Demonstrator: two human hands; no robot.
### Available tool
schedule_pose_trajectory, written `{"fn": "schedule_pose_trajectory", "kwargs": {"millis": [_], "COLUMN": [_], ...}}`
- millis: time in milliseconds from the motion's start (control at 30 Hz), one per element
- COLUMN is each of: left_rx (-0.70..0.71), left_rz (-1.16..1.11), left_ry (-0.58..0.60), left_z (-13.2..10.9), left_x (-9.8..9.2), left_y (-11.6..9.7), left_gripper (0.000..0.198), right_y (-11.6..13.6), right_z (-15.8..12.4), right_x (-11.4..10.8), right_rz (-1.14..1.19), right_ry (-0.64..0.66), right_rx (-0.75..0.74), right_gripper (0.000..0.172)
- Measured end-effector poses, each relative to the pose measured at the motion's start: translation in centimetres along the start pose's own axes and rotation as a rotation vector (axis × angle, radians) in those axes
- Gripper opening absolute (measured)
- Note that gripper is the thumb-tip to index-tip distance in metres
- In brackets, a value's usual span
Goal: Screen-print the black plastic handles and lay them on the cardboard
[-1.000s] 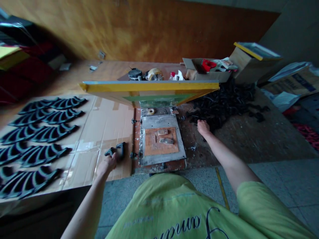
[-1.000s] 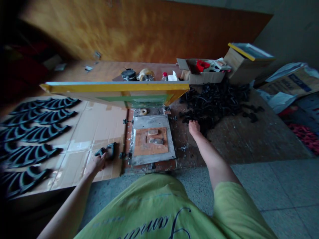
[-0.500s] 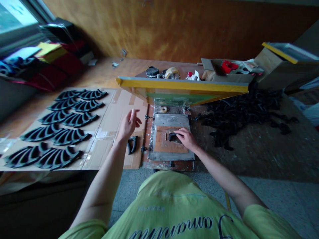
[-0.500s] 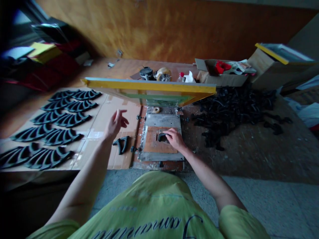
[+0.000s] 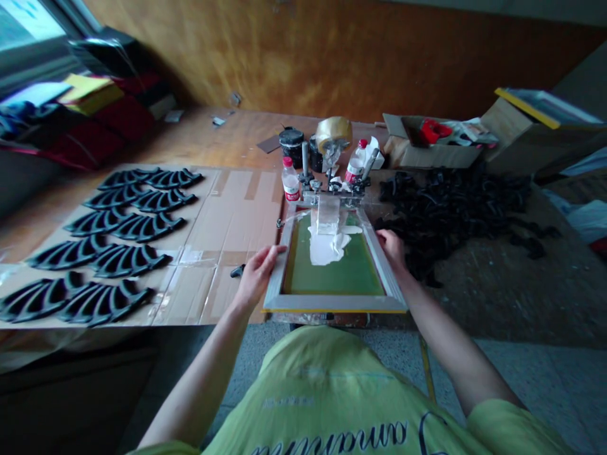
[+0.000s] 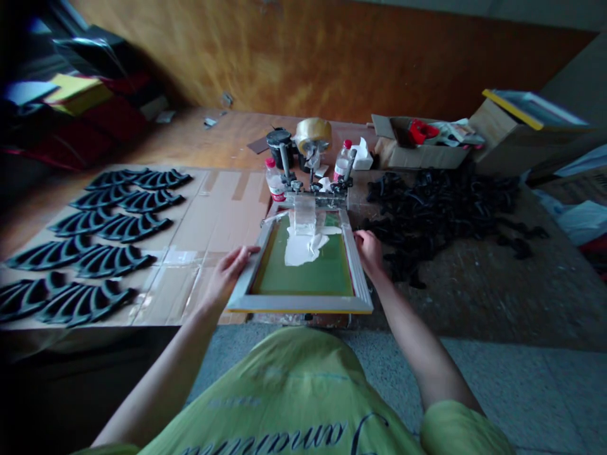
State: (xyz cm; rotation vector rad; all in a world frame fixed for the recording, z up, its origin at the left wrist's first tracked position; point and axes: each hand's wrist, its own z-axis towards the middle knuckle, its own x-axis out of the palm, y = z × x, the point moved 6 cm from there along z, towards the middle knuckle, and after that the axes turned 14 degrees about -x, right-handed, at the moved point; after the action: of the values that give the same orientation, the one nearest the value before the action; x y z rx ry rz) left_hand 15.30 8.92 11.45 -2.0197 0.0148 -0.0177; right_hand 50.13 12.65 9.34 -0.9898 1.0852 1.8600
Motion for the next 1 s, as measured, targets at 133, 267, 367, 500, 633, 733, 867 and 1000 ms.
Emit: {"fn": "schedule_pose_trajectory", "kwargs": {"millis": [133, 267, 367, 500, 633, 733, 867, 1000], "left_rx": [-0.130, -0.134, -0.120, -0.136, -0.147, -0.142, -0.151, -0.154], "left_rz": [0.053, 0.202, 0.245, 0.218, 0.191, 0.197, 0.190, 0.179], "left_ry": [0.018, -0.050, -0.074, -0.092, -0.120, -0.139, -0.142, -0.152], "left_z": [1.7, 3.5, 3.9, 3.8, 3.7, 3.6, 3.3, 3.2], "left_x": [0.1, -0.2, -0.3, -0.3, -0.1, 0.0, 0.0, 0.1], "left_y": [7.0, 10.2, 10.7, 10.9, 10.8, 10.5, 10.4, 10.3], "left_gripper": [0.073, 0.071, 0.066, 0.061, 0.056, 0.053, 0.052, 0.050], "right_y": [2.5, 8.4, 10.0, 9.3, 9.2, 10.6, 12.5, 12.2], "right_z": [4.8, 7.6, 7.5, 6.6, 5.2, 3.6, 0.4, -1.2], "right_x": [-0.9, 2.4, 3.6, 2.8, 3.7, 5.1, 5.1, 3.4], "right_rz": [0.063, 0.008, -0.034, -0.138, -0.229, -0.235, -0.164, -0.048], "right_ry": [-0.065, 0.225, 0.418, 0.422, 0.440, 0.457, 0.513, 0.557], "right_rx": [-0.087, -0.251, -0.255, -0.183, -0.108, -0.182, -0.470, -0.642], "right_gripper": [0.041, 0.040, 0.023, 0.019, 0.019, 0.018, 0.020, 0.021]}}
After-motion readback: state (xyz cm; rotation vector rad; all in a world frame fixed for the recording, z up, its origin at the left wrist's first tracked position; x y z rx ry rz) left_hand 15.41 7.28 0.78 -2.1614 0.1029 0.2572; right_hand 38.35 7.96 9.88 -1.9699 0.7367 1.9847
